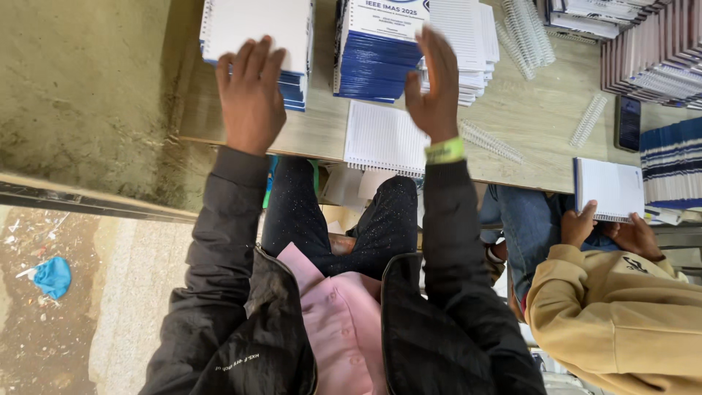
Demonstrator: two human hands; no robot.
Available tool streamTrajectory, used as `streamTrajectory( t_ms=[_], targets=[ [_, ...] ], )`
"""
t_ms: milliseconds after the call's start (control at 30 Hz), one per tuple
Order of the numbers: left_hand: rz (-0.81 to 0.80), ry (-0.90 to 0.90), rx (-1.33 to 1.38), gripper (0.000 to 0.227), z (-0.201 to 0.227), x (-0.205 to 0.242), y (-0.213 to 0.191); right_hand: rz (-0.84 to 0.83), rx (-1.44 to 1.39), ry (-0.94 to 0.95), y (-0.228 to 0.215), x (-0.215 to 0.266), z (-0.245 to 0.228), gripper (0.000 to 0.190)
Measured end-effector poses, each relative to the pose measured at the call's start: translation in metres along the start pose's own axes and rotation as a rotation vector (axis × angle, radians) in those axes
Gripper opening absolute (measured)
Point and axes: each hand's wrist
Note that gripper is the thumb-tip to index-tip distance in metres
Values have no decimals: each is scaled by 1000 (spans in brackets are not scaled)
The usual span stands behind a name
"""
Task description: The person inserts spiral bindings into lined paper stacks and then places covers on the assembled notebooks. They repeat this process for multiple units, stacking the finished notebooks on the table.
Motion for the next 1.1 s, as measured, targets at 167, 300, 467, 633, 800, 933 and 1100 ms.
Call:
streamTrajectory(
  t_ms=[167,300,467,633,800,933,1100],
  targets=[
    [308,156,-131,34,11,7,-16,-263,342,-93,37,-32,59,67],
    [409,140,-82,26,8,1,-12,-236,322,-149,17,-11,12,49],
    [584,103,303,28,55,-26,4,-78,-191,181,-3,43,-25,55],
    [235,243,279,31,99,6,46,72,-621,703,-23,60,-41,82],
    [41,174,685,24,133,32,18,54,-605,790,-27,94,-18,44],
    [-2,-387,724,72,132,10,9,23,-771,918,-35,101,-27,45],
    [-127,-470,1016,47,135,22,61,10,-636,675,-46,118,3,31]
  ],
)
Point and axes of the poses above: each hand's wrist, its own x-axis away from the middle knuckle, its own y-axis out of the palm, z = x × y, and after that the axes turned 11 degrees about z, right-handed
